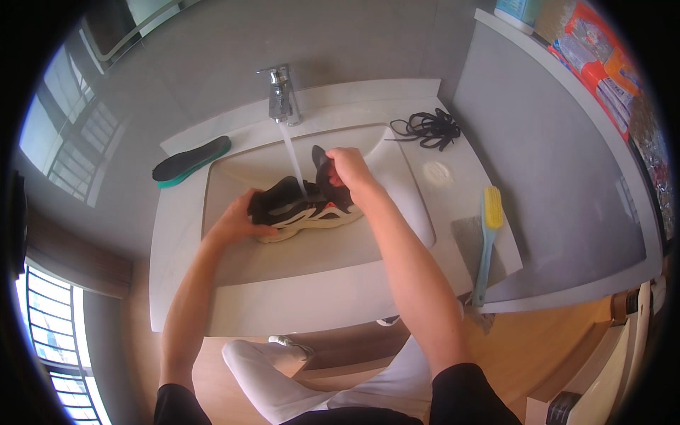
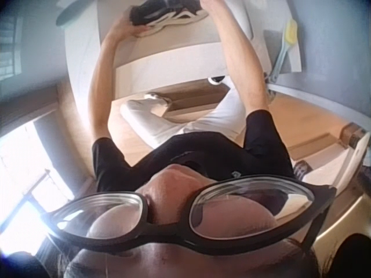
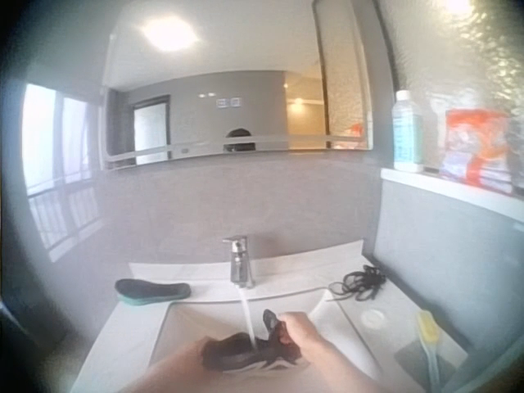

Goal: The person cleans a shoe in a sink using a brush and water. The person removes the insole, rinses the shoe under a running tap, and scrubs various parts of the shoe exterior with a brush.

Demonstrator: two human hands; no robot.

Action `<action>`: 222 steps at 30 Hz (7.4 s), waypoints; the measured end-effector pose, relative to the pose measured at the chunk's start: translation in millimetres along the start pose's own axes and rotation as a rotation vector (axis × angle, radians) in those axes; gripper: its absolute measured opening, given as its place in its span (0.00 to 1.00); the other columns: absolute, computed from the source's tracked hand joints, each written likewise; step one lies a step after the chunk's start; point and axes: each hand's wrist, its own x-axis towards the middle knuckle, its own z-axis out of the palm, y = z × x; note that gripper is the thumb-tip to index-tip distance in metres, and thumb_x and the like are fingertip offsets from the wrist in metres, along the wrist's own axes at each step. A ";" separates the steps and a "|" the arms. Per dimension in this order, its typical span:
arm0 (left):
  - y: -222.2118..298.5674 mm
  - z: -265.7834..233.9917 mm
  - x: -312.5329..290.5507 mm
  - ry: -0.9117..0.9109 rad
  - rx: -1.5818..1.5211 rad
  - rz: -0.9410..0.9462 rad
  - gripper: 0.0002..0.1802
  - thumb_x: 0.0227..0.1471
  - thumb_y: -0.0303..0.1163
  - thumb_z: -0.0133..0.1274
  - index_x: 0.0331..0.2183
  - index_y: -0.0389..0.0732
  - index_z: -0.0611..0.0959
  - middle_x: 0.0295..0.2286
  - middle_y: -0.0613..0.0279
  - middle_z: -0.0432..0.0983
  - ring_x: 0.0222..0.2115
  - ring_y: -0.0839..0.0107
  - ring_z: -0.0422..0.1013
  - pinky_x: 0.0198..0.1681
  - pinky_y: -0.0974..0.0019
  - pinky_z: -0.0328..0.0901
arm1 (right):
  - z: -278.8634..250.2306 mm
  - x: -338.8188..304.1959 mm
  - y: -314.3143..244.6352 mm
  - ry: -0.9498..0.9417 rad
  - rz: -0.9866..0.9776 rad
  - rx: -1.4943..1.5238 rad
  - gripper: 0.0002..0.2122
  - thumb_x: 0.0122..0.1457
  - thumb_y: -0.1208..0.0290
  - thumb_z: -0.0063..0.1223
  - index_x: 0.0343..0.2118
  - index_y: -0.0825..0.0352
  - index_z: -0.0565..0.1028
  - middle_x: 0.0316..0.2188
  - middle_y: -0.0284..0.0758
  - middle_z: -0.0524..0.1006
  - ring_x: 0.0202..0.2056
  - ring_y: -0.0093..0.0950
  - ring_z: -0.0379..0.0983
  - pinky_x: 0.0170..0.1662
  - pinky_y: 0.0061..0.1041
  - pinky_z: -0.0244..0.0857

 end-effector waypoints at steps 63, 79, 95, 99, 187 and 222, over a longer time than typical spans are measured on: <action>6.9 4.1 -0.5 0.000 0.003 -0.011 0.46 0.39 0.46 0.75 0.54 0.35 0.70 0.45 0.46 0.79 0.48 0.52 0.75 0.53 0.57 0.67 | 0.6 -2.1 3.9 0.284 -0.134 -0.308 0.20 0.66 0.59 0.43 0.36 0.74 0.79 0.26 0.46 0.81 0.26 0.38 0.81 0.36 0.34 0.75; 13.6 0.4 -5.0 -0.022 -0.025 -0.002 0.42 0.44 0.41 0.73 0.55 0.36 0.70 0.46 0.49 0.79 0.48 0.56 0.75 0.53 0.59 0.67 | -12.3 12.5 9.6 0.321 0.015 -0.437 0.20 0.64 0.55 0.43 0.43 0.68 0.79 0.43 0.49 0.81 0.47 0.48 0.77 0.51 0.44 0.70; 11.4 -0.5 -2.2 -0.078 -0.050 -0.093 0.45 0.45 0.38 0.72 0.60 0.40 0.67 0.52 0.53 0.74 0.54 0.62 0.71 0.58 0.59 0.65 | -12.3 15.6 11.7 0.382 -0.030 -0.478 0.19 0.63 0.56 0.46 0.41 0.68 0.80 0.40 0.49 0.82 0.47 0.47 0.78 0.50 0.43 0.70; 17.6 3.9 -2.7 -0.025 -0.006 -0.040 0.47 0.44 0.40 0.73 0.60 0.40 0.66 0.52 0.52 0.75 0.53 0.61 0.71 0.58 0.58 0.65 | -10.6 14.9 13.1 0.341 -0.121 -0.421 0.19 0.63 0.56 0.46 0.35 0.69 0.81 0.33 0.47 0.83 0.42 0.44 0.80 0.48 0.41 0.71; 77.9 -18.1 -77.9 0.328 0.632 0.324 0.30 0.56 0.45 0.61 0.57 0.45 0.75 0.53 0.54 0.74 0.54 0.53 0.69 0.57 0.58 0.64 | 18.0 12.1 -8.8 0.210 -0.344 -0.599 0.17 0.65 0.61 0.50 0.32 0.72 0.81 0.23 0.38 0.81 0.22 0.26 0.77 0.22 0.26 0.67; 32.0 446.7 -138.1 -0.211 -0.218 0.019 0.23 0.45 0.20 0.50 0.47 0.30 0.75 0.37 0.41 0.78 0.42 0.46 0.74 0.50 0.51 0.69 | 46.4 16.1 8.5 0.189 -0.360 -0.570 0.17 0.66 0.62 0.50 0.35 0.75 0.81 0.29 0.39 0.81 0.27 0.29 0.78 0.29 0.26 0.72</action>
